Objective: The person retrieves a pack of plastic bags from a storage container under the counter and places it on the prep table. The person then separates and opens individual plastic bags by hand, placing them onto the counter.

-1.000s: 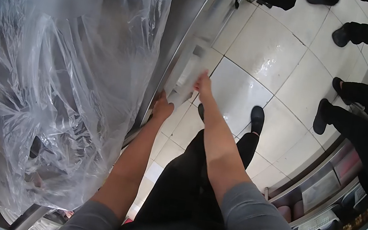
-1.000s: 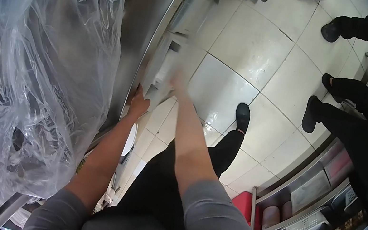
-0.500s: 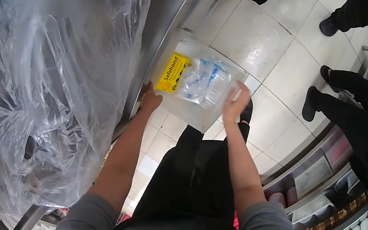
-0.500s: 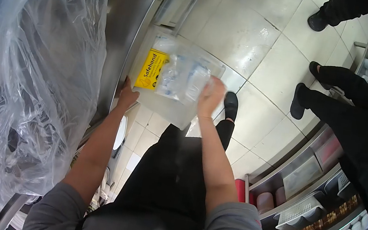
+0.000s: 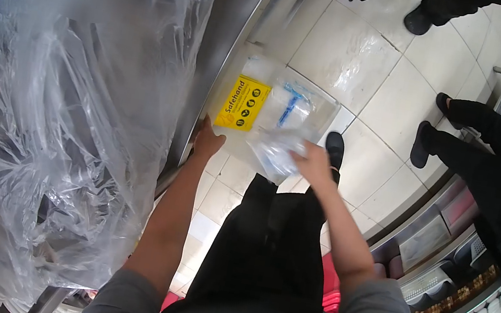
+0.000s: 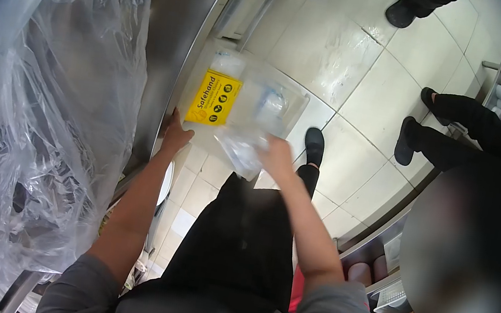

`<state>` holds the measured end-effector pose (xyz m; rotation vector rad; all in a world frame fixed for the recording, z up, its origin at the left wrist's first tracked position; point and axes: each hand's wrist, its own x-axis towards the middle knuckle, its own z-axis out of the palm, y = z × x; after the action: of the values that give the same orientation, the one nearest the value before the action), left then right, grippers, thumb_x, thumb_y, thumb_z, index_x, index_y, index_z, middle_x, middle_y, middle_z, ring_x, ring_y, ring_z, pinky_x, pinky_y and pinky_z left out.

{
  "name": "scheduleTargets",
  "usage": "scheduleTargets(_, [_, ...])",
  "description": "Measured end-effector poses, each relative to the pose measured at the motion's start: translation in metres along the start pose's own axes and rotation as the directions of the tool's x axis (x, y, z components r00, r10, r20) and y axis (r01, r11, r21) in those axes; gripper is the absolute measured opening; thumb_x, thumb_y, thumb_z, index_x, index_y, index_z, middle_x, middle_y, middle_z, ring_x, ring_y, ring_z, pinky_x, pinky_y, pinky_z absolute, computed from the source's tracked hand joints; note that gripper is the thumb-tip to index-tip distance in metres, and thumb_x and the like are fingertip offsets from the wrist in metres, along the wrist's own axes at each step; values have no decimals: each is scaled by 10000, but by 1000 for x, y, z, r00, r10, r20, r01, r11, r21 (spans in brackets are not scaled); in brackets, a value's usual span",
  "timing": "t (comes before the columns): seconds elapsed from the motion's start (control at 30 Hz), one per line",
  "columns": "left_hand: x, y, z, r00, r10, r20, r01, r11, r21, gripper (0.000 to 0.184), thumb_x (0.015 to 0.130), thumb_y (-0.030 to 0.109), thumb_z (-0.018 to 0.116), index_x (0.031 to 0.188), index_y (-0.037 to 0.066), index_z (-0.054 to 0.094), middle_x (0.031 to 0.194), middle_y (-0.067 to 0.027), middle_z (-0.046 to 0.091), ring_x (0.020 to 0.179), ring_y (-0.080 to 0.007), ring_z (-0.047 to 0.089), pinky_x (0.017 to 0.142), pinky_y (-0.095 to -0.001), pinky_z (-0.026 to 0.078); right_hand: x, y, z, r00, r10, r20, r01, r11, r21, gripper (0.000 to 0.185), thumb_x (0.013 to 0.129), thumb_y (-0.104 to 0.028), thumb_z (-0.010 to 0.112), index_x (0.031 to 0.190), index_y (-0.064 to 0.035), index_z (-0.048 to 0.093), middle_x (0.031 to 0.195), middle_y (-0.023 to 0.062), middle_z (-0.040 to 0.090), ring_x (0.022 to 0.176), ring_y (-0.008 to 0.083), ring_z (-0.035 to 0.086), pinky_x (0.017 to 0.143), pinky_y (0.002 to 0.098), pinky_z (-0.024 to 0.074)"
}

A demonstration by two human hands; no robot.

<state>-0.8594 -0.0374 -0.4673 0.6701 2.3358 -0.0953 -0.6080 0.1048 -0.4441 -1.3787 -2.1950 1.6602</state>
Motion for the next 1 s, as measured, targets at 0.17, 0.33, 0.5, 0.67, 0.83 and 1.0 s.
scheduleTargets(0.17, [-5, 1, 2, 999, 20, -25, -21, 1000, -12, 816, 594, 170, 572, 1287, 1, 177, 1259, -230, 323, 1105, -361, 395, 919, -402, 344, -28, 53, -85, 818, 432, 379, -314, 889, -335, 343, 569, -277, 647, 737, 17, 596, 766, 216, 589, 729, 341, 576, 669, 388, 447])
scheduleTargets(0.33, [0, -2, 6, 999, 5, -32, -4, 999, 41, 799, 600, 153, 550, 1289, 4, 173, 1256, -225, 330, 1097, -360, 404, 907, -413, 353, 5, 90, 27, 924, 272, 270, -221, 954, -203, 271, 656, -221, 501, 763, 13, 587, 812, 209, 581, 793, 350, 557, 714, 412, 437])
scheduleTargets(0.5, [-1, 5, -2, 999, -45, 14, 45, 999, -6, 796, 599, 134, 537, 1291, -5, 167, 1265, -245, 308, 1121, -359, 381, 923, -416, 335, 52, 12, 80, 943, 161, 291, -113, 978, -175, 230, 677, -164, 488, 811, 4, 569, 826, 205, 577, 797, 356, 549, 722, 431, 431])
scheduleTargets(0.67, [10, -16, 9, 1000, 17, 6, -17, 1000, -10, 786, 612, 140, 537, 1288, -18, 169, 1283, -259, 273, 1170, -361, 319, 956, -405, 295, 94, -44, 125, 947, 56, 316, -34, 997, -73, 380, 709, -163, 509, 1060, -17, 483, 877, 238, 569, 825, 379, 549, 731, 435, 437])
scheduleTargets(0.83, [-18, 5, 25, 986, 8, 166, 90, 813, -576, 825, 728, 350, 587, 1314, 9, 117, 1328, -200, 234, 1227, -302, 252, 1000, -381, 228, 12, -49, 7, 993, 81, 91, -96, 980, 173, 466, 778, -248, 523, 1175, -37, 402, 885, 243, 568, 859, 383, 545, 753, 404, 436])
scheduleTargets(1.0, [-200, 122, -28, 546, 598, 587, 667, 113, -736, 617, 836, 333, 494, 1298, 38, 212, 1291, -147, 317, 1168, -274, 346, 975, -405, 278, -162, -70, -122, 983, 137, -120, -40, 806, 591, 382, 837, -259, 517, 1115, -10, 437, 978, 104, 556, 908, 186, 519, 793, 306, 409])
